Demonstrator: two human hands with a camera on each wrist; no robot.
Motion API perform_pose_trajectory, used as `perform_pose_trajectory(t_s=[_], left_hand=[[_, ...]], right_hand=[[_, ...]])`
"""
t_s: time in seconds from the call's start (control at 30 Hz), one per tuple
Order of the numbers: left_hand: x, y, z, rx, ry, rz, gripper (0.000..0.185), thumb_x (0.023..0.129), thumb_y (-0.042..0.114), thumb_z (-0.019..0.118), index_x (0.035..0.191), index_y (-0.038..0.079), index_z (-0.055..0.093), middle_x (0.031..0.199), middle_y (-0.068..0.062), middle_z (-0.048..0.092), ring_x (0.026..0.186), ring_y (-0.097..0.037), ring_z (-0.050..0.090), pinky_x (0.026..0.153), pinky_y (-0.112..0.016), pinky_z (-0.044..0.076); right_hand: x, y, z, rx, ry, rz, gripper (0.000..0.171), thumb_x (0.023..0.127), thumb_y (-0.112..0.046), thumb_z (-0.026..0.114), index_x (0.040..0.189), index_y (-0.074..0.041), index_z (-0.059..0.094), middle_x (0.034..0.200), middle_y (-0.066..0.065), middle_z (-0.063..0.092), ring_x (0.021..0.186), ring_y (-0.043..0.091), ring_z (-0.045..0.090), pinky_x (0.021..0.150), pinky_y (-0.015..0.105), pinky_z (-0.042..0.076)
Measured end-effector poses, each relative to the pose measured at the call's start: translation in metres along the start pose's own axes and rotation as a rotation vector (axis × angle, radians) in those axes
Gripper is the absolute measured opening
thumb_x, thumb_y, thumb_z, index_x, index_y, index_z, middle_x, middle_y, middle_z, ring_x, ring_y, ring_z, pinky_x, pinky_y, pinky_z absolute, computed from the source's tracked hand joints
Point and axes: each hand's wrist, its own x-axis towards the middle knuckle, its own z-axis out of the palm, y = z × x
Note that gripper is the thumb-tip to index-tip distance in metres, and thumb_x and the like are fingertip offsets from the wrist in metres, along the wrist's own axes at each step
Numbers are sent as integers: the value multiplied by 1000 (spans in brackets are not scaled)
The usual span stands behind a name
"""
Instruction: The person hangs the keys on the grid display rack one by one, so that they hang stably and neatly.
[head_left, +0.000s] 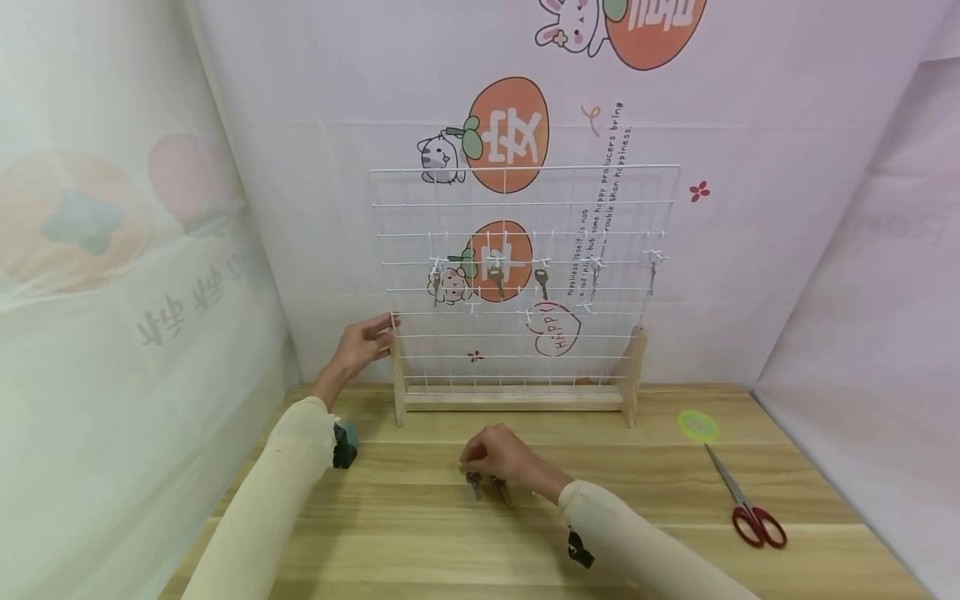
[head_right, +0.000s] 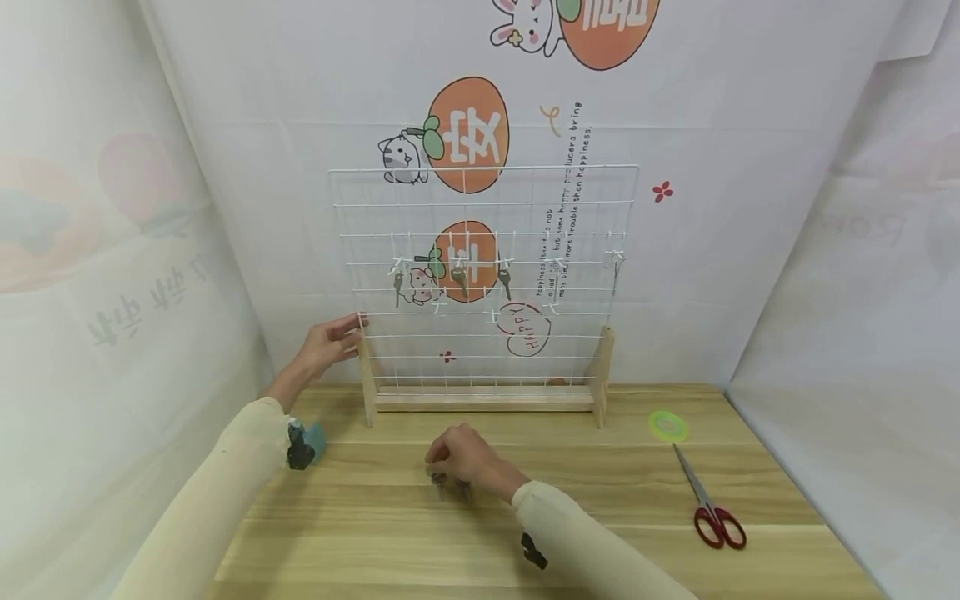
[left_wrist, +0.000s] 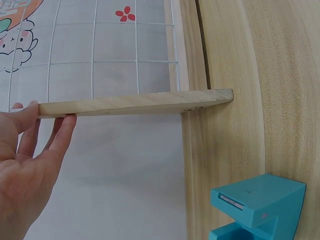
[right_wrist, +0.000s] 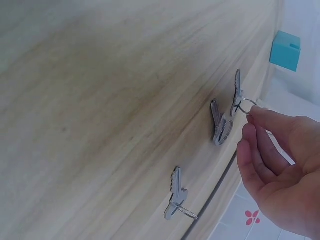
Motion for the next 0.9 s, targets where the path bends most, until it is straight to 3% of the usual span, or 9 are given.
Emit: perform_pose_trajectory(t_s=[0.23, 0.43, 0.57, 0.73, 0.9], left_hand=[[3, -2, 0, 11, 12, -8, 53, 108, 4, 54, 159, 9, 42, 159, -16, 46, 146, -35, 44, 111, -44, 50], [4, -5, -1, 7, 3, 3, 53, 108, 3, 54, 159, 7, 41, 160, -18, 44, 146, -36, 43, 113, -46, 48], [4, -5, 0, 10, 3, 9, 53, 108, 2, 54, 159, 7, 41, 160, -19, 44, 146, -37, 43, 114, -48, 46], [3, -3, 0, 7, 12, 2, 53, 108, 1, 54, 159, 7, 41, 159, -18, 45, 145, -37, 45, 113, -48, 48], [3, -2, 2, 19, 20, -4, 53, 107, 1, 54, 159, 7, 41, 159, -17, 46, 144, -36, 46, 111, -46, 50]], right_hand=[[-2, 2, -9, -26, 47, -1, 7, 92, -3, 79, 97, -4, 82, 95, 4, 80, 82, 10, 74, 70, 18, 60], [-1, 2, -21, 28, 81, 20, 8, 94, -3, 77, 100, -2, 81, 97, 6, 80, 84, 15, 75, 72, 20, 61], [0, 1, -30, 62, 95, -10, 10, 93, 0, 76, 102, 3, 79, 96, 11, 79, 84, 22, 76, 71, 22, 63], [5, -1, -41, 86, 108, -6, 12, 94, -2, 76, 105, 3, 79, 94, 11, 79, 81, 21, 77, 68, 20, 62], [9, -3, -55, 62, 155, -61, 12, 93, 0, 77, 104, 3, 79, 90, 11, 79, 77, 19, 76, 65, 18, 61]])
